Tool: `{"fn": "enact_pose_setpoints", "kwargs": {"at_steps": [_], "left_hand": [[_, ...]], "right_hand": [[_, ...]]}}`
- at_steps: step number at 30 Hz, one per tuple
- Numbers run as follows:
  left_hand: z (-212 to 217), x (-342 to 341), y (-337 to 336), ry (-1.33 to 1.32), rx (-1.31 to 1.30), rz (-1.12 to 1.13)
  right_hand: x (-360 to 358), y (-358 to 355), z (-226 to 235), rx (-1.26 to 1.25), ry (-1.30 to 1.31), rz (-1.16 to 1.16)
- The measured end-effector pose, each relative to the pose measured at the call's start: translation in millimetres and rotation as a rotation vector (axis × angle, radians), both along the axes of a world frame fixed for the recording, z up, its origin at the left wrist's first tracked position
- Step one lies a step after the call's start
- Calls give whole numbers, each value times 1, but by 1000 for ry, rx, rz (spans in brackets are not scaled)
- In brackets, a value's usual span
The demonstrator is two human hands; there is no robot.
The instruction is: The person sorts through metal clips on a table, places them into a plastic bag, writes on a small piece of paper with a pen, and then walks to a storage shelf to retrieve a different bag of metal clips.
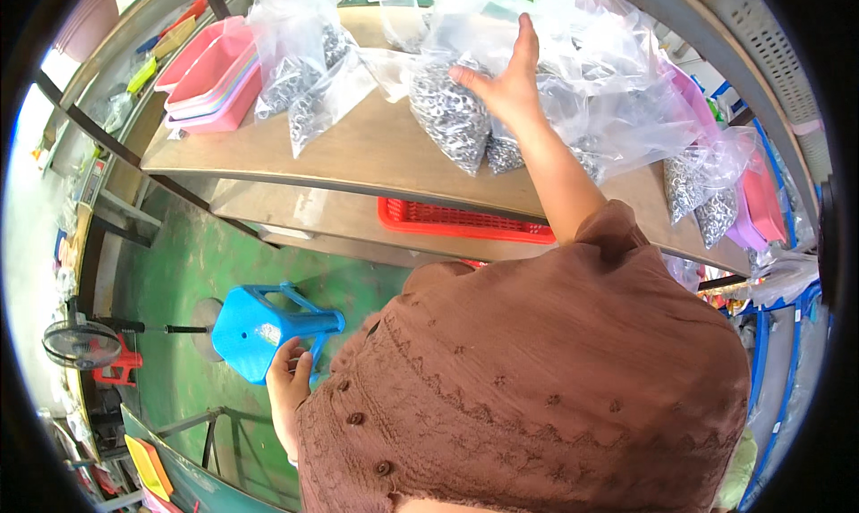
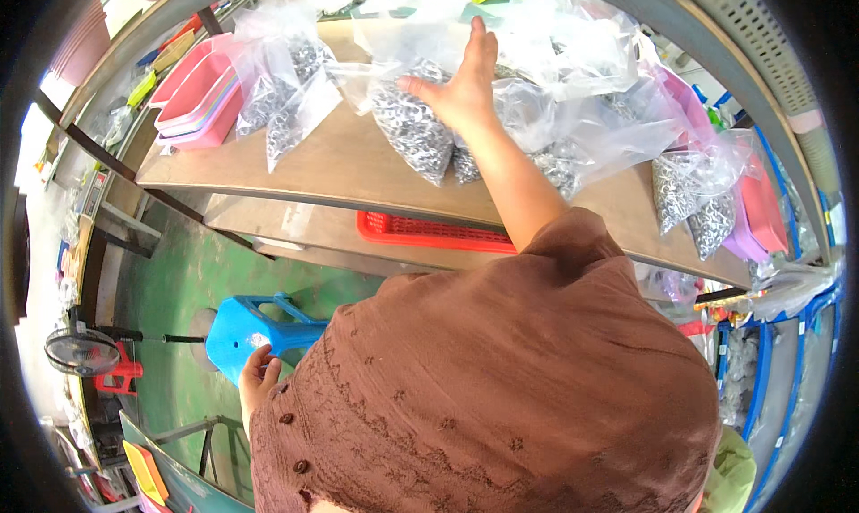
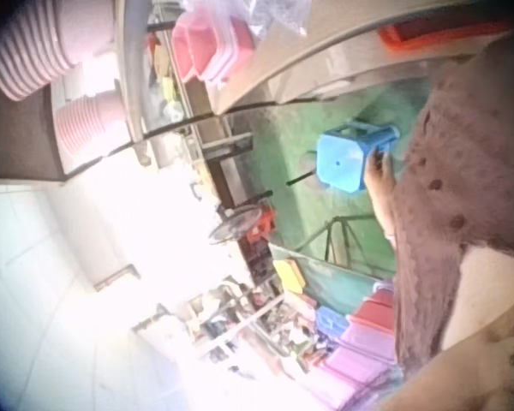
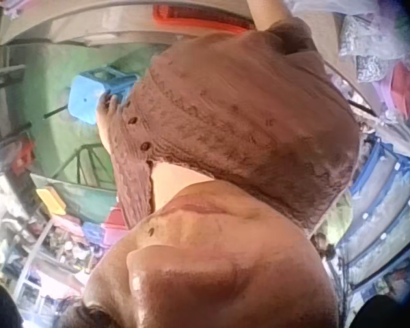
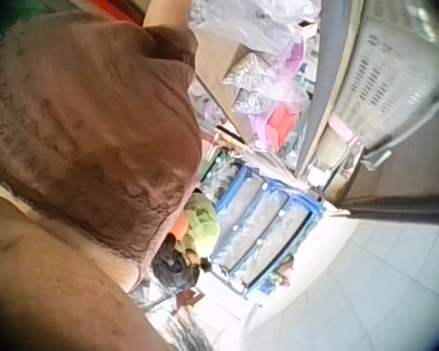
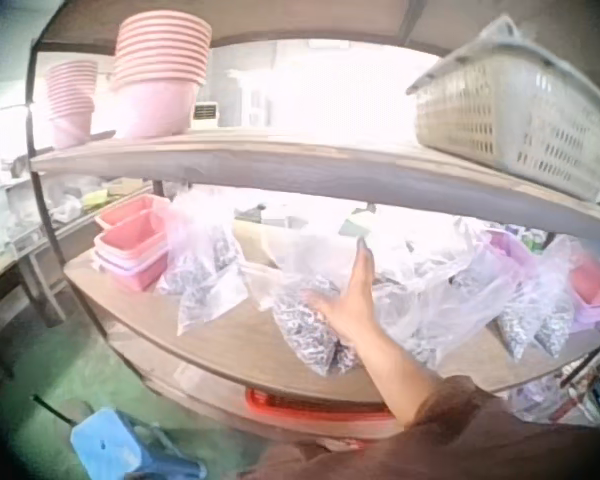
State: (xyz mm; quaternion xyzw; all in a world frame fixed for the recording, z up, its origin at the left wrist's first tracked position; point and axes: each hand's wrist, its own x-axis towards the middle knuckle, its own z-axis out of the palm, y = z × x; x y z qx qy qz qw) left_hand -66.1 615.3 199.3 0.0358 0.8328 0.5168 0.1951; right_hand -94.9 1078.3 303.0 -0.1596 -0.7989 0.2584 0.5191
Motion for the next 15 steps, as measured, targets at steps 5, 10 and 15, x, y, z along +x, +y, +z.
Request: {"fn": "enact_pose_setpoints", "kwargs": {"at_steps": [5, 10, 15], "left_hand": [[-4, -33, -50, 59, -101, -2], [-21, -42, -84, -27, -111, -42], [-30, -40, -104, -30, -73, 27]], "right_hand": [[-29, 3, 25, -43, -397, -6], [-50, -5, 41, -119, -785, -21], [-70, 2, 27, -71, -285, -320]]}}
